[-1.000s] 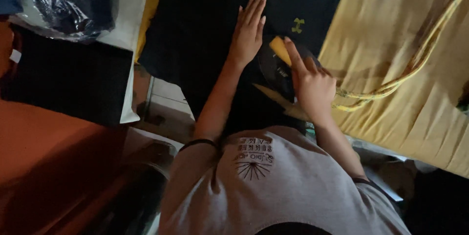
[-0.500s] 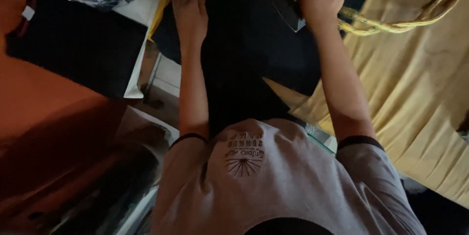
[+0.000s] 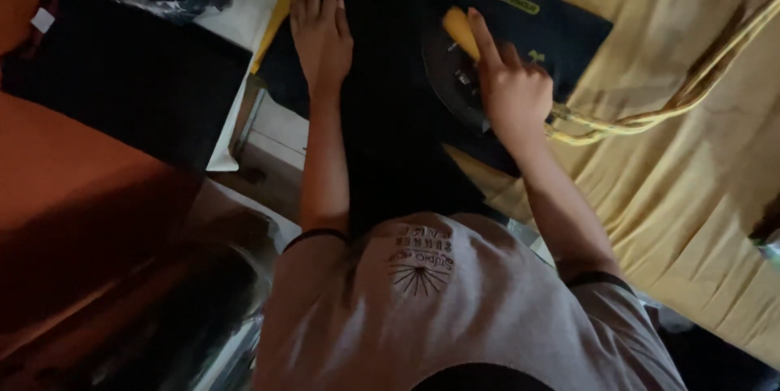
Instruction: The person unfolds a black garment on a yellow surface, smooths it by hand, and presses it with an iron. They then fold the garment into a smaller rectangle, pressing it with the iron after each fold.
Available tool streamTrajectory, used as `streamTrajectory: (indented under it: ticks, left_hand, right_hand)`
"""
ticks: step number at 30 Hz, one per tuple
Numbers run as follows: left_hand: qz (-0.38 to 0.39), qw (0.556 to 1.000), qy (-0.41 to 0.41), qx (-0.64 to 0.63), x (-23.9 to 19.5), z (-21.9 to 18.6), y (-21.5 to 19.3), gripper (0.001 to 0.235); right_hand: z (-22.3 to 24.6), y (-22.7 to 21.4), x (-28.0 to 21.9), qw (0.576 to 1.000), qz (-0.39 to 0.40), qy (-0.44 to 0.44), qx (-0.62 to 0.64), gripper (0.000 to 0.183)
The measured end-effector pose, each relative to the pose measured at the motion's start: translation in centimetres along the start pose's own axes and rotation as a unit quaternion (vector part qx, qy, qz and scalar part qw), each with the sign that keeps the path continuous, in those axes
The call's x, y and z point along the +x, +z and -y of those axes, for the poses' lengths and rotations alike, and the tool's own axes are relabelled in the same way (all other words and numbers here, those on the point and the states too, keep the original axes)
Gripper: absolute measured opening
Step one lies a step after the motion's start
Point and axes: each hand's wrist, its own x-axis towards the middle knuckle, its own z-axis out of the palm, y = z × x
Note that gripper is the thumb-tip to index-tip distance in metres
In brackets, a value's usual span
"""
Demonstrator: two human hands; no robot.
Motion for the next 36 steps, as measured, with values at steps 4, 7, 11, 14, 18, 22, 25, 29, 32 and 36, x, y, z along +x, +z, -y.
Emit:
streamTrajectory:
  ticks: [4,7,11,14,18,22,25,29,32,36]
  left_hand:
    - [0.012,0.999,-0.023,0.022,-0.3,-0.3,-0.7,0.039]
    - [0.001,1.0,-0.001,-0.004,-0.2,0.5,-0.5,0.04]
    - [-0.008,0.999,-0.025,-0.02,-0.5,0.9,0.4,0.038]
    - [-0.045,0.999,0.004,-0.025,-0.7,1.5,1.1,0.037]
    - [-0.062,0.996,-0.009,-0.07,-0.4,1.0,1.1,0.033]
    - [-0.085,0.994,0.017,-0.071,-0.7,1.5,1.8,0.027]
    - [-0.055,0.996,-0.006,-0.067,-0.3,1.4,1.6,0.021]
    - [-0.069,0.995,0.006,-0.076,-0.8,2.0,2.4,0.02]
    - [-0.076,0.995,0.008,-0.069,-1.7,2.5,3.0,0.02]
    - [-0.137,0.986,0.032,-0.085,0.6,1.0,1.5,0.025]
  right_hand:
    - [0.7,2.9,3.6,0.999,-0.003,-0.011,-0.049,0.07]
    - [0.5,7.1,6.6,0.996,-0.073,-0.028,-0.045,0.067]
    - [-1.5,13.9,8.2,0.999,-0.01,-0.047,-0.014,0.031]
    - [-1.1,11.0,8.5,0.988,0.142,-0.044,0.03,0.019]
    - [0.2,3.3,6.5,0.979,0.029,-0.1,0.177,0.065]
    - [1.4,0.1,3.0,0.977,0.098,-0.085,0.167,0.072]
    - [3.1,-1.2,2.5,0.983,0.071,-0.063,0.155,0.078]
    - [5.1,0.7,3.9,0.994,0.008,-0.051,0.1,0.073]
    - [6.2,5.6,5.1,0.998,-0.057,-0.04,0.008,0.073]
    - [6.2,8.7,8.2,0.992,-0.113,-0.058,0.026,0.058]
